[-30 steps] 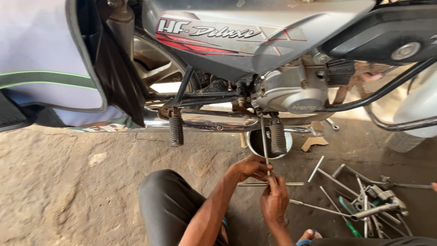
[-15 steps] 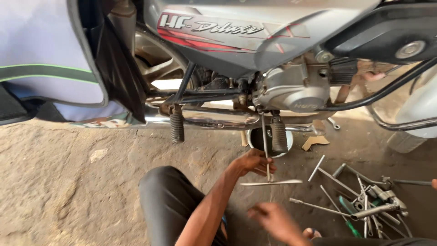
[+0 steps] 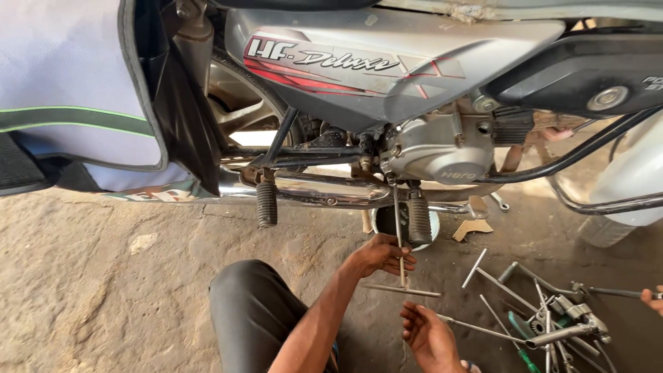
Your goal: Using a T-handle socket wrench to remove or tighten bolts on a motorcycle engine.
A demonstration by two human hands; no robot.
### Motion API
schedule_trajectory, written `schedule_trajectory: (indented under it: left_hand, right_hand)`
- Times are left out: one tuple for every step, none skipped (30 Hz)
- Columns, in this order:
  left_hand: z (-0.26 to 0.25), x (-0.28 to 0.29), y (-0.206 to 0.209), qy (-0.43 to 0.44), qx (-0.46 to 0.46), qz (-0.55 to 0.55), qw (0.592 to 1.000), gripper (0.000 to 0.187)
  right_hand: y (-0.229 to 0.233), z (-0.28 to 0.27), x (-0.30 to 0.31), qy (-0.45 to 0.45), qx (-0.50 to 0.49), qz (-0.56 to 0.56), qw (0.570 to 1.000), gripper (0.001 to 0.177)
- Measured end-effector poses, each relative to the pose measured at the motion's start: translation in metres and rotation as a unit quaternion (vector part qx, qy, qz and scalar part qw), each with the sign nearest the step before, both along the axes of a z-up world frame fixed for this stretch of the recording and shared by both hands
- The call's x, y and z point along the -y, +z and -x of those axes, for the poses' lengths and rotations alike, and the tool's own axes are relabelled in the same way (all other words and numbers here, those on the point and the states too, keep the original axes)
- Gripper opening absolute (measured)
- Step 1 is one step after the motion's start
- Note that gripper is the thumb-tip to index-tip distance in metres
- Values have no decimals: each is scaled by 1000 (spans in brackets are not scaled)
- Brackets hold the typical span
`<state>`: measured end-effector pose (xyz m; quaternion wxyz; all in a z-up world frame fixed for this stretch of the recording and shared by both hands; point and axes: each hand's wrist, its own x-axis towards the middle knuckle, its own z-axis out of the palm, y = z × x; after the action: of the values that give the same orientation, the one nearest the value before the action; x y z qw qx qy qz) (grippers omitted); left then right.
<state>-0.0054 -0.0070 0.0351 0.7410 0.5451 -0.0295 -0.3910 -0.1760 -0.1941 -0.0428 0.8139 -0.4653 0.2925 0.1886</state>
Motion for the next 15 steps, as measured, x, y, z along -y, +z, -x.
schedule_trajectory:
  left_hand:
    - [-1, 0, -1, 4, -2, 11, 1000, 42]
    - [-2, 3, -5, 3, -1, 13, 1000, 42]
    - [-4, 5, -8, 3, -3, 26, 1000, 41]
    - [-4, 5, -12, 5, -6, 38, 999, 40]
    - [-3, 6, -14, 6, -6, 40, 999, 40]
    - [-3, 6, -15, 8, -11, 47, 999, 39]
    - [-3, 7, -16, 10, -15, 55, 998, 38]
    - [-6, 7, -19, 13, -13, 57, 998, 38]
    - [-9, 7, -23, 7, -10, 50, 999, 38]
    - [-12, 10, -27, 0, -7, 46, 999, 37]
    - [-14, 12, -25, 1, -6, 48, 999, 37]
    - [-17, 12, -23, -1, 1, 32, 999, 37]
    - [-19, 13, -21, -4, 7, 17, 1000, 37]
    - [-16, 13, -22, -3, 7, 18, 1000, 37]
    - [-14, 13, -22, 3, 8, 14, 1000, 37]
  right_hand:
    - [-11, -1, 5, -43, -14, -64, 997, 41]
    - [0, -2, 1, -43, -12, -63, 997, 41]
    - [11, -4, -4, -69, -18, -100, 992, 43]
    - [22, -4, -10, -93, -24, -137, 986, 46]
    - [25, -4, -14, -92, -25, -136, 986, 46]
    - [28, -6, -18, -126, -4, -79, 989, 42]
    - [31, -7, -23, -160, 18, -21, 987, 37]
    - [26, -7, -29, -157, 20, -20, 987, 37]
    - [22, -7, -35, -143, 24, 43, 989, 33]
    - [18, -5, -38, -130, 28, 108, 985, 29]
    - [10, 0, -43, -129, 30, 110, 985, 29]
    - [1, 6, -49, -21, -29, 109, 993, 33]
    - [-7, 11, -55, 87, -89, 106, 987, 38]
    - [-15, 16, -44, 87, -89, 107, 986, 38]
    - [-23, 20, -33, 275, 235, 173, 916, 25]
